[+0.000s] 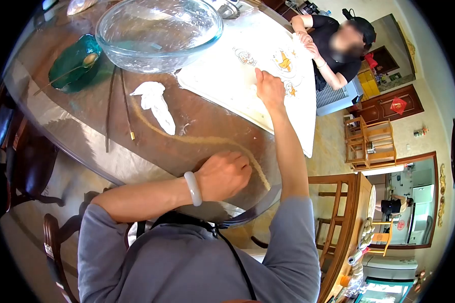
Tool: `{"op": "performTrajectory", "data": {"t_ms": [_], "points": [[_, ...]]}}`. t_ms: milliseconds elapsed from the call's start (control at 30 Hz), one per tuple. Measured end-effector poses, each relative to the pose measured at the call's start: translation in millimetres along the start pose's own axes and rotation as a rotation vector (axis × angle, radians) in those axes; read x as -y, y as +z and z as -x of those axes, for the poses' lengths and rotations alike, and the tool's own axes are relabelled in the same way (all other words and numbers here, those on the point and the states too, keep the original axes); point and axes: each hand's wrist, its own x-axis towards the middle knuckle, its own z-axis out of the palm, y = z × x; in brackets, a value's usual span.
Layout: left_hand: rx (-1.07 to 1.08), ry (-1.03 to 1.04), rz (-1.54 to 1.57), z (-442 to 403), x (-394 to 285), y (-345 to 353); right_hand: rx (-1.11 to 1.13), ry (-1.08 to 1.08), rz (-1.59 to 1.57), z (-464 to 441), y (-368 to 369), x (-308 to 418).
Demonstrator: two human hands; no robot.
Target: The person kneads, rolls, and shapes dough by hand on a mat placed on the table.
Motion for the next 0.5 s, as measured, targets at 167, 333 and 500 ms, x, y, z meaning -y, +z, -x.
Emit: {"op": "performTrajectory", "data": {"t_ms": [167, 333, 500], "points": [[-0.057, -0.016, 0.003, -3, 5, -5, 0.0, 0.02, 0.021, -2, -3, 3], [-0.079, -0.043, -0.024, -2, 12, -5, 0.01, 0.094, -0.27, 11, -13, -8], [-0.068, -0.025, -0.012, -1, 11, -3, 0.023, 0.156, -0.251, 31, -48, -7]]}}
